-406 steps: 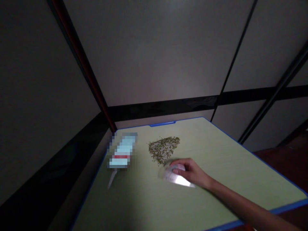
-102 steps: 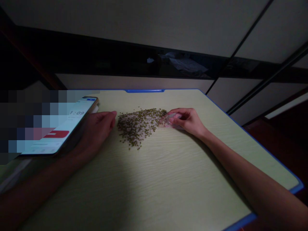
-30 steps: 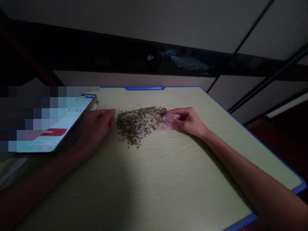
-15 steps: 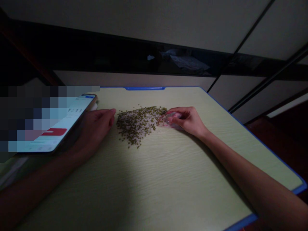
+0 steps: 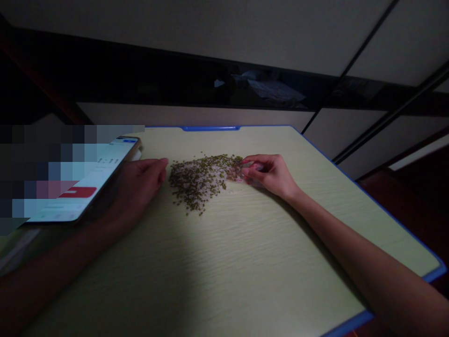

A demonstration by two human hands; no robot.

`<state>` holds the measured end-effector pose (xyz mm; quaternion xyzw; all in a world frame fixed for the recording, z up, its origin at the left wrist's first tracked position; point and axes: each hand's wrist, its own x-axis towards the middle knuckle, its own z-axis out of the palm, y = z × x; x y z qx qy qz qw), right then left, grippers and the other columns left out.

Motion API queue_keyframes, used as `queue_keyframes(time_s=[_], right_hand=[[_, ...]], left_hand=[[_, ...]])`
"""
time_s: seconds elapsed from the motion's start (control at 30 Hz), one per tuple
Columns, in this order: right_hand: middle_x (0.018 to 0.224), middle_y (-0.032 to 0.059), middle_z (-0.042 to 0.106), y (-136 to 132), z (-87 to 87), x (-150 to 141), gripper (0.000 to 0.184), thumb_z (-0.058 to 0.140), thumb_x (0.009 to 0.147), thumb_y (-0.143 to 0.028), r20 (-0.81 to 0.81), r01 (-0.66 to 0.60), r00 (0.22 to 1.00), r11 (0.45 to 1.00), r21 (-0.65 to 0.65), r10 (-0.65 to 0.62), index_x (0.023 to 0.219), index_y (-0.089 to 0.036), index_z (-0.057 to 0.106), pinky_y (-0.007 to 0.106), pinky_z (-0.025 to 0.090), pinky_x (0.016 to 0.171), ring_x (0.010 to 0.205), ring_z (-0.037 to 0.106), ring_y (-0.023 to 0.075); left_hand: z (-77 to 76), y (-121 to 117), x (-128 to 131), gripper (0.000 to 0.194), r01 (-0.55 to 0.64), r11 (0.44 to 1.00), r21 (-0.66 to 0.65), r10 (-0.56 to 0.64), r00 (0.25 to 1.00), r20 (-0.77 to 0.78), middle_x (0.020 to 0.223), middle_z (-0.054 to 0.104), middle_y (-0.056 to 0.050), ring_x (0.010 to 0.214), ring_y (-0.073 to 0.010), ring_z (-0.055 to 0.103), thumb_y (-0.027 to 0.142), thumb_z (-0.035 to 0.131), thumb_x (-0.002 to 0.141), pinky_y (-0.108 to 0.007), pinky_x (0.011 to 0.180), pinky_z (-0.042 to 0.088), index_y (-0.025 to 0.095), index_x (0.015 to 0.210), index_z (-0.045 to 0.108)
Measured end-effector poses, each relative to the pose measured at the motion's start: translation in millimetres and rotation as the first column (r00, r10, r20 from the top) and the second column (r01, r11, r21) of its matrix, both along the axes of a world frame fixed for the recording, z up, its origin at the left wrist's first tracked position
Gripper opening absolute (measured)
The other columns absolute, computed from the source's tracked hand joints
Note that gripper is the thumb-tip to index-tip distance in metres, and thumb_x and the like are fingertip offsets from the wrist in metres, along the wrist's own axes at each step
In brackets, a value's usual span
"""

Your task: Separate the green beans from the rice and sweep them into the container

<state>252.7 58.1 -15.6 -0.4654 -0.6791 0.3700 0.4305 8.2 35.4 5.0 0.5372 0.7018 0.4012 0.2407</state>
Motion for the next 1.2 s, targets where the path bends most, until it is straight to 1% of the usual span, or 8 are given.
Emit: queue_keyframes(time_s=[0.3,0.47,0.6,0.77,0.83,0.9,1.03,1.2], right_hand=[[0.052,0.0006,0.059,2,2.5,-1,0.027,0.064,0.066,-0.024,0.051,-0.025,0.998,1.0,0.008,0.024,0.087,-0.008,0.068,0.022,0.039,0.046,0.046,0.05,0.0086],[0.052,0.0002,0.059,2,2.4,4,0.027,0.066,0.063,-0.024,0.023,-0.041,0.999,0.999,-0.036,0.041,0.085,-0.009,0.069,0.021,0.038,0.044,0.045,0.049,0.0086],[0.055,0.0006,0.059,2,1.5,7,0.028,0.068,0.062,-0.025,-0.021,-0.087,0.996,0.993,-0.078,0.086,0.085,-0.009,0.069,0.021,0.039,0.045,0.047,0.048,0.0086],[0.052,-0.0019,0.053,1,2.0,11,0.026,0.069,0.061,-0.024,-0.009,-0.135,0.991,0.986,-0.097,0.135,0.082,-0.009,0.069,0.019,0.031,0.041,0.044,0.039,0.0051],[0.052,-0.0024,0.052,1,2.0,11,0.026,0.069,0.062,-0.025,0.003,-0.151,0.988,0.984,-0.093,0.152,0.082,-0.009,0.069,0.019,0.03,0.041,0.043,0.037,0.0046],[0.054,-0.0012,0.054,1,1.7,12,0.026,0.068,0.063,-0.025,0.014,-0.144,0.989,0.987,-0.072,0.145,0.083,-0.009,0.069,0.019,0.032,0.042,0.045,0.039,0.0053],[0.058,0.0017,0.06,2,1.1,12,0.026,0.068,0.062,-0.024,0.026,-0.09,0.996,0.996,-0.027,0.09,0.083,-0.009,0.07,0.02,0.036,0.045,0.048,0.046,0.0075],[0.056,0.002,0.06,2,0.5,10,0.028,0.067,0.063,-0.025,0.01,-0.054,0.998,0.998,-0.011,0.054,0.084,-0.007,0.069,0.021,0.038,0.044,0.047,0.048,0.0086]], left_hand=[[0.6,0,2,0.033,0.004,1.0,0.007,-0.004,1.0,0.005,0.033,0.031,0.006,0.035,-0.0088,0.03,0.038,0.043,0.07,-0.023,0.04,0.023,0.019,0.042,0.039],[-3.9,2,-2,0.033,0.019,0.999,0.027,-0.02,0.998,0.065,0.034,0.031,0.006,0.035,-0.0079,0.029,0.038,0.046,0.07,-0.024,0.04,0.022,0.019,0.043,0.039],[-4.0,1,-3,0.034,0.027,0.999,0.029,-0.028,0.999,0.04,0.034,0.031,0.006,0.035,-0.008,0.03,0.037,0.045,0.07,-0.024,0.041,0.023,0.019,0.042,0.039],[0.4,-2,1,0.034,0.021,1.0,0.012,-0.021,1.0,0.018,0.034,0.031,0.006,0.035,-0.0079,0.03,0.036,0.044,0.072,-0.024,0.041,0.023,0.019,0.043,0.039],[1.6,-2,2,0.034,0.011,1.0,0.011,-0.011,1.0,0.022,0.033,0.03,0.006,0.035,-0.0078,0.029,0.035,0.044,0.072,-0.023,0.041,0.023,0.019,0.043,0.038],[1.6,-2,1,0.033,0.012,1.0,0.005,-0.012,1.0,0.025,0.033,0.031,0.006,0.035,-0.0078,0.03,0.035,0.044,0.071,-0.023,0.041,0.024,0.019,0.043,0.039],[-2.3,1,-2,0.034,0.016,1.0,0.016,-0.016,0.999,0.038,0.032,0.031,0.006,0.034,-0.0075,0.03,0.037,0.044,0.07,-0.023,0.039,0.023,0.019,0.042,0.04],[-7.6,4,-4,0.034,0.029,0.999,0.037,-0.03,0.999,0.038,0.032,0.031,0.007,0.033,-0.0075,0.029,0.037,0.045,0.07,-0.023,0.038,0.022,0.019,0.042,0.04]])
